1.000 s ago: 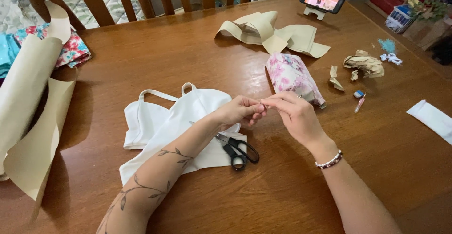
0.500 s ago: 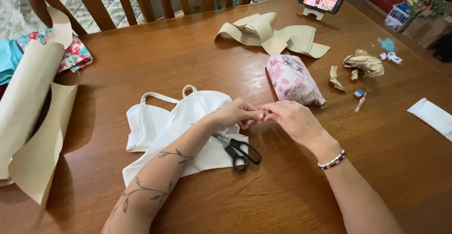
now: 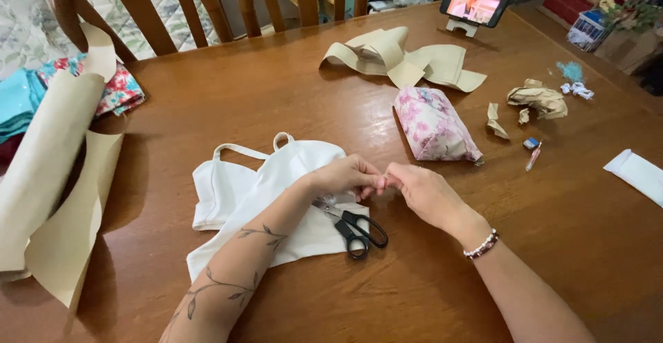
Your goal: Cutting out paper patterns using scissors and organizing the pieces on a work table.
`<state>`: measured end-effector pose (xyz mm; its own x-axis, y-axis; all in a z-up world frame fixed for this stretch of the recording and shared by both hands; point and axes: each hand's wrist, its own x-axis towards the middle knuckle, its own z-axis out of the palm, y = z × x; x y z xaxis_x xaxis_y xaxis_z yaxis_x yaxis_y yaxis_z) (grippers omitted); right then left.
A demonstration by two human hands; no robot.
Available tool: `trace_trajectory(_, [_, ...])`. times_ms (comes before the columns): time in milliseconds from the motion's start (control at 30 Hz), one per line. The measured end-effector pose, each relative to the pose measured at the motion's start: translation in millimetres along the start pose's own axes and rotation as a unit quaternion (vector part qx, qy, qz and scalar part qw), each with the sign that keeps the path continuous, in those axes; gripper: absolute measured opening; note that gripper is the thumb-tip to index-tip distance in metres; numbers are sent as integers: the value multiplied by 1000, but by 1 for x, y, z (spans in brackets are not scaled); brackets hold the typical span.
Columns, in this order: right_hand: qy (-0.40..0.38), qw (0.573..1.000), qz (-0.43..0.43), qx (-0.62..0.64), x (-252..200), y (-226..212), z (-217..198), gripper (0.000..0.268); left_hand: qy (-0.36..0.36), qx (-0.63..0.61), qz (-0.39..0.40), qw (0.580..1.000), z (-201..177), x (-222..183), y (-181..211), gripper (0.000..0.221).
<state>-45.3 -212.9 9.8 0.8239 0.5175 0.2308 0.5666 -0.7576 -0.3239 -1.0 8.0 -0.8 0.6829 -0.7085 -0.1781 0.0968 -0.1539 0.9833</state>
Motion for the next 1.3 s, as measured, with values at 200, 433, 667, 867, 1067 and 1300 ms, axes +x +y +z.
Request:
trace_trajectory(200, [-74,993,81,47,6,5,2,36,27,224,44,973,-5,5,0,13])
trace_trajectory(433, [-86,978,133,132,10,-1,-5,32,165,661,129,721,15,1,0,19])
trace_trajectory(667, [-116,796,164,571,8,13,8,38,219,696,363,580,5,-2,5,11])
trace_trajectory(867, [-142,676,216,690,8,9,9,41,213,698,398,556,5,-3,6,11])
trace_trajectory(1067, [-69,698,273,659,13,19,-2,41,247,664,356,609,14,1,6,23])
trace_trajectory(1300, [201,582,306,726,18,58,-37,17,204,686,298,632,21,-2,12,27])
